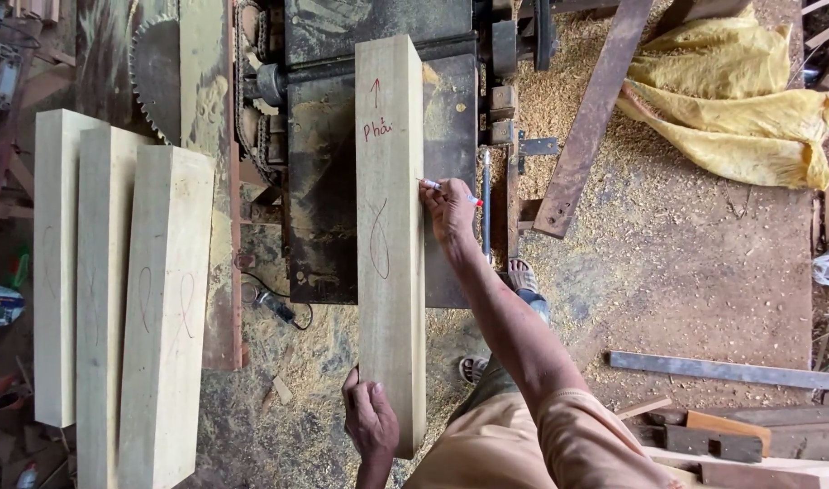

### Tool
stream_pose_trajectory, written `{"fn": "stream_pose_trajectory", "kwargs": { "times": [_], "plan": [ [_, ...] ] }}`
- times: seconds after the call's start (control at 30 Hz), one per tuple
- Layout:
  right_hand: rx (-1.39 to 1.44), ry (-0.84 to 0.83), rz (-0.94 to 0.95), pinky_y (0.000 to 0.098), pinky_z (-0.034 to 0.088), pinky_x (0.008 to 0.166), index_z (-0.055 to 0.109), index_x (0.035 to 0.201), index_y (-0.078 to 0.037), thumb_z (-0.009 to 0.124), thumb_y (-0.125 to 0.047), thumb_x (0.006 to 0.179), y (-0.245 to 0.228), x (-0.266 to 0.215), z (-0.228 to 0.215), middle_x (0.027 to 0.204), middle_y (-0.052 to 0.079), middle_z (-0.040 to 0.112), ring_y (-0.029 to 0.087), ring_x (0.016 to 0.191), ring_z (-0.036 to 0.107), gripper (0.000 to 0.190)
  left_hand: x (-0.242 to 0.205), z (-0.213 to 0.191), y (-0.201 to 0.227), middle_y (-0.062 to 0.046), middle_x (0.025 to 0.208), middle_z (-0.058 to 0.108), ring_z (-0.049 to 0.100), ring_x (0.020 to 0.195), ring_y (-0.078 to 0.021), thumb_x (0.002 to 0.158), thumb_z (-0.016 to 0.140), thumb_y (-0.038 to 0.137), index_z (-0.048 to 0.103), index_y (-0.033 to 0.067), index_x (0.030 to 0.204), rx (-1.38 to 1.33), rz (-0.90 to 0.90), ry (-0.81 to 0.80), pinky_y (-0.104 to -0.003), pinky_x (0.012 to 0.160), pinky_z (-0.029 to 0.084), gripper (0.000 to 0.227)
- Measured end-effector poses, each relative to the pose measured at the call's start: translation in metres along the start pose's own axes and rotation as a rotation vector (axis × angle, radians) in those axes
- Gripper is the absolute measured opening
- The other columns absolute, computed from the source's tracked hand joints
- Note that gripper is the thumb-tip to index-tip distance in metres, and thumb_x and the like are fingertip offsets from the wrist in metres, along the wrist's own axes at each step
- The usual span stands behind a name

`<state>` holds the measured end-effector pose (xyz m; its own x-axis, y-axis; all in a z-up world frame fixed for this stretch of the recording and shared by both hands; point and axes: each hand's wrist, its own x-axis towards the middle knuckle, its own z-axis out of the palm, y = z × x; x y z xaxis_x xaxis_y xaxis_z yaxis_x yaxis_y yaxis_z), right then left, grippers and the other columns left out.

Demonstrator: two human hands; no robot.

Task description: Labeling wooden boards with a red marker in a workshop environment.

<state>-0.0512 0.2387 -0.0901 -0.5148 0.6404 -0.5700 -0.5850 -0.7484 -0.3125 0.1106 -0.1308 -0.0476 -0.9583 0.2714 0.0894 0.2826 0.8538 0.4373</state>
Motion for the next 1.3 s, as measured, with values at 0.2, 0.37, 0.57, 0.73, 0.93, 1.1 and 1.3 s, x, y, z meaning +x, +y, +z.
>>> {"fn": "stream_pose_trajectory", "kwargs": {
  "times": [0.2, 0.37, 0.57, 0.73, 0.93, 1.1, 1.3],
  "plan": [
    [-0.007, 0.008, -0.011, 0.0420, 0.066, 0.080, 0.061, 0.088, -0.003, 0.068, -0.004, 0.082, 0.006, 0.005, -0.004, 0.077, 0.020, 0.072, 0.029, 0.077, 0.075, 0.009, -0.001, 0.000, -0.001, -0.014, 0.146, 0.058, 0.075, 0.082, -0.0275, 0.102, 0.046, 0.032, 0.058, 0.0136, 0.098, 0.014, -0.065, -0.033, -0.035, 0.045, 0.059, 0.022],
    [0.001, 0.015, -0.035, 0.0427, 0.066, 0.079, 0.059, 0.083, -0.005, 0.068, -0.001, 0.084, 0.004, 0.002, -0.003, 0.073, 0.019, 0.070, 0.028, 0.073, 0.074, 0.010, 0.000, -0.002, 0.003, -0.016, 0.142, 0.061, 0.075, 0.088, -0.0294, 0.103, 0.048, 0.030, 0.058, 0.0118, 0.097, 0.002, -0.004, 0.022, -0.036, 0.048, 0.060, 0.021],
    [0.000, 0.057, -0.020, 0.0399, 0.066, 0.077, 0.059, 0.083, -0.002, 0.060, 0.002, 0.081, 0.006, 0.005, -0.003, 0.074, 0.021, 0.069, 0.026, 0.069, 0.071, 0.005, 0.000, -0.001, 0.002, -0.017, 0.143, 0.060, 0.075, 0.089, -0.0294, 0.103, 0.047, 0.029, 0.058, 0.0112, 0.099, 0.010, 0.012, 0.021, -0.035, 0.047, 0.061, 0.021],
    [-0.009, 0.074, -0.019, 0.0401, 0.066, 0.075, 0.056, 0.083, -0.004, 0.064, 0.002, 0.082, 0.007, 0.007, -0.004, 0.074, 0.020, 0.068, 0.026, 0.068, 0.070, 0.010, 0.000, -0.002, 0.003, -0.017, 0.144, 0.059, 0.076, 0.086, -0.0301, 0.103, 0.048, 0.030, 0.058, 0.0117, 0.100, 0.008, -0.003, 0.014, -0.036, 0.046, 0.060, 0.021],
    [-0.019, 0.093, -0.031, 0.0408, 0.066, 0.075, 0.056, 0.084, -0.005, 0.067, -0.002, 0.084, 0.005, 0.003, 0.000, 0.069, 0.017, 0.067, 0.028, 0.071, 0.073, 0.012, -0.001, -0.002, 0.004, -0.016, 0.144, 0.060, 0.076, 0.087, -0.0288, 0.103, 0.048, 0.029, 0.059, 0.0115, 0.100, 0.009, -0.009, 0.013, -0.035, 0.048, 0.061, 0.021],
    [-0.055, 0.117, -0.012, 0.0406, 0.065, 0.076, 0.057, 0.088, -0.005, 0.063, -0.001, 0.085, 0.007, 0.009, -0.004, 0.074, 0.017, 0.068, 0.026, 0.072, 0.073, 0.008, 0.001, -0.005, 0.009, -0.017, 0.142, 0.060, 0.076, 0.088, -0.0297, 0.104, 0.048, 0.031, 0.059, 0.0108, 0.098, -0.007, 0.018, 0.034, -0.036, 0.049, 0.060, 0.024],
    [-0.048, 0.092, -0.047, 0.0398, 0.065, 0.074, 0.055, 0.085, -0.006, 0.064, -0.002, 0.085, 0.011, 0.009, -0.005, 0.068, 0.016, 0.067, 0.029, 0.075, 0.074, 0.010, 0.000, -0.005, 0.009, -0.014, 0.142, 0.061, 0.074, 0.097, -0.0323, 0.103, 0.049, 0.032, 0.060, 0.0117, 0.099, 0.017, 0.016, 0.034, -0.041, 0.054, 0.058, 0.023]
  ]
}}
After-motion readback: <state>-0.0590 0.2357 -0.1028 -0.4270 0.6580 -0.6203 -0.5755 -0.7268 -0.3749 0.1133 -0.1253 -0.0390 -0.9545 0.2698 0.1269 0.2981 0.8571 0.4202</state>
